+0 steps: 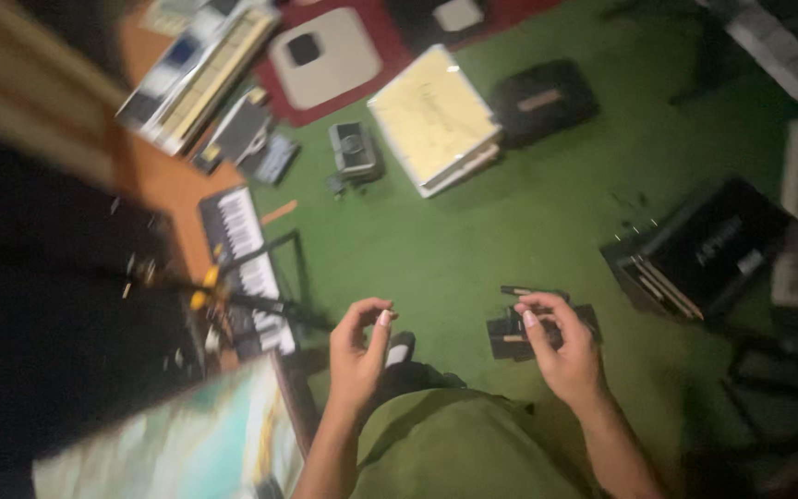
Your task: The person fits a white foam insert into an open hard-shell case on a table and then places two microphones into the foam slots after picking them up from the floor.
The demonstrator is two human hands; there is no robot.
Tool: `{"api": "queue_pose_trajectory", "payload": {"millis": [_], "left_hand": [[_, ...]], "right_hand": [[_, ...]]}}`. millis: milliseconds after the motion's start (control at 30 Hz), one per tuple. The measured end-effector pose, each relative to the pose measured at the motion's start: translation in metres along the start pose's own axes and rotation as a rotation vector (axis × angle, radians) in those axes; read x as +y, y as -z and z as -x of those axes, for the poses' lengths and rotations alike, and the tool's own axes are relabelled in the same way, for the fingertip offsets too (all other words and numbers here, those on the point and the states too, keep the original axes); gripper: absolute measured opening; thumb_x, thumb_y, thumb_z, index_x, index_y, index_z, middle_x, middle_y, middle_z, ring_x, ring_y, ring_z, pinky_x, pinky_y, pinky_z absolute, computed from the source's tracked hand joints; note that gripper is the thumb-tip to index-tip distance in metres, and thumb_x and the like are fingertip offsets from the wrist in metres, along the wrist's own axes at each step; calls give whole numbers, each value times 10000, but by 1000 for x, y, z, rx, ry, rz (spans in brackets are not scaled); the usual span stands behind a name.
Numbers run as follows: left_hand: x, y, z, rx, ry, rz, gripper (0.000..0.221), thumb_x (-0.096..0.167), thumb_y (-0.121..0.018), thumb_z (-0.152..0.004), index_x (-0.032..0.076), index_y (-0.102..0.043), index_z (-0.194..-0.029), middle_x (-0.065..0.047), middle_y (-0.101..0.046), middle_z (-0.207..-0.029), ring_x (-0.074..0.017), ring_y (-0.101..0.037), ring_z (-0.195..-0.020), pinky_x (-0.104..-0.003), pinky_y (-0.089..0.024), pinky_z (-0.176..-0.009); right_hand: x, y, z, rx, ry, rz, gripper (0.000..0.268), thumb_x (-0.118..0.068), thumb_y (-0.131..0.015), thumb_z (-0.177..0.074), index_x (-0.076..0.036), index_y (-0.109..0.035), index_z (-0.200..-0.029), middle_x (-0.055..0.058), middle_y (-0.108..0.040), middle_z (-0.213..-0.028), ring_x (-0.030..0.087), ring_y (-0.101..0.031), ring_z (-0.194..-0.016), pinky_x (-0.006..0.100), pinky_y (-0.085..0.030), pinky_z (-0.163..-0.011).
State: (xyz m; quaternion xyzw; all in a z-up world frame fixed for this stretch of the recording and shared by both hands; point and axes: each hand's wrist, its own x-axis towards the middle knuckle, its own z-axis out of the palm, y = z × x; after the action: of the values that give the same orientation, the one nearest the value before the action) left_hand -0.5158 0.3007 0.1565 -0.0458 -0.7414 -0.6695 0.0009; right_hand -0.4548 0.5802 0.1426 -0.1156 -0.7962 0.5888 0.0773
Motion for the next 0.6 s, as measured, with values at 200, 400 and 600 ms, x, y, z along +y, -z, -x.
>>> {"api": "queue_pose_trajectory", "payload": {"millis": [200, 400, 600], "left_hand": [[-4, -3, -80, -360, -101, -59, 193, 76, -645, -970, -9, -677, -1140, -88, -751, -1011, -154, -683, -947, -300, -537, -890], [5, -13, -145, -637, -192, -60, 174, 87, -652, -984, -9, -685, -1125, -93, -750, -1000, -163, -706, -932, -304, -547, -879], [1, -31, -177, -828, -192, -33, 182, 98, -647, -994, 1, -685, -1144, -82, -754, -1005, -156, -692, -932, -301, -547, -880]], "right_hand": [[-10, -22, -3, 318, 25, 76, 187, -106, -610, -1027, -14, -661, -1182, 75, -760, -1079, 147, -717, -1031, 278, -548, -906], [-27, -52, 0, 590, -33, 66, 194, -99, -601, -1043, -7, -647, -1207, 91, -737, -1113, 156, -694, -1074, 296, -519, -988], [-43, -77, 23, 788, -131, 132, 190, -109, -606, -1053, -29, -648, -1221, 74, -742, -1110, 154, -692, -1073, 291, -518, -987]]}}
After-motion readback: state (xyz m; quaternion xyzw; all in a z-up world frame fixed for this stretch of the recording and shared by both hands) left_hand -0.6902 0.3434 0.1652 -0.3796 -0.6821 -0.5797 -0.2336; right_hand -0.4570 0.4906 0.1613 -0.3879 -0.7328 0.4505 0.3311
